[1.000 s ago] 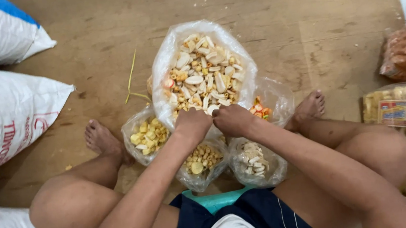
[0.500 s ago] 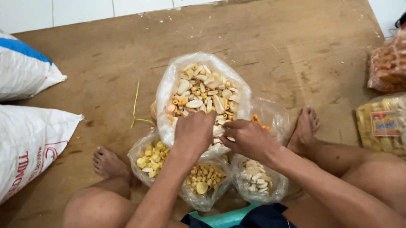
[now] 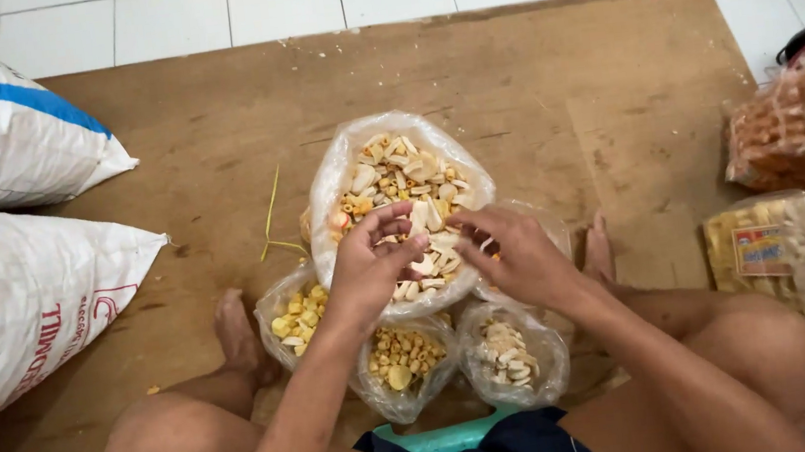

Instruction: Sorting and bagging various types of crackers from a large bag into smaller individual bags

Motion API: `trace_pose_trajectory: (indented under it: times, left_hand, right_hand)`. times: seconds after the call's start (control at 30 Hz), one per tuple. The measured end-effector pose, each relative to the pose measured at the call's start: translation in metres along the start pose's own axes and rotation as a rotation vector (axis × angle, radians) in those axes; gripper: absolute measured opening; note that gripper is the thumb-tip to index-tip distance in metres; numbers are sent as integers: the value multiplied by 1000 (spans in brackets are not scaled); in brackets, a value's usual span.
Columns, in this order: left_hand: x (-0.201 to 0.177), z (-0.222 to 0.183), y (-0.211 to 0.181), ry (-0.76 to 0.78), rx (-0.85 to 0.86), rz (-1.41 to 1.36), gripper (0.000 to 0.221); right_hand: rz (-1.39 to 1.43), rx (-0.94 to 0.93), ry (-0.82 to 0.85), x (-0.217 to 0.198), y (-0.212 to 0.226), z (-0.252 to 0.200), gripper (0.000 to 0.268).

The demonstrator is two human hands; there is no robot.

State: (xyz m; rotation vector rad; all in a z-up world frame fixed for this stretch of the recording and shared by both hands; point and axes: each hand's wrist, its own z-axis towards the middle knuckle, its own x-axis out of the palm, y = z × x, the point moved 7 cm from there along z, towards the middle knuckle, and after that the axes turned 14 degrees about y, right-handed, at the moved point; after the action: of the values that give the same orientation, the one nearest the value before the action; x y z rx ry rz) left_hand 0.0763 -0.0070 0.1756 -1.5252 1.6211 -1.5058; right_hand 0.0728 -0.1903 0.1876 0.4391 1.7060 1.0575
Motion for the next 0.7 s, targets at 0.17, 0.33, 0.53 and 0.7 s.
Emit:
trace_pose_trajectory:
  times: [0.17,0.33,0.53,0.7]
  left_hand:
    - [4,8,27,5,-36,-142,50]
    - [10,16,47,36,-34,-151,49]
    - [19,19,39,88,-31,-80,43]
    - [14,19,34,77,-27,-116,49]
  right_hand:
    - [480,80,6,7,-33,-2,36]
    - [668,191,36,18,-44,-7,34]
    - [617,229,31,16,-69,-12,31]
    - [626,230,25,13,-66,-10,32]
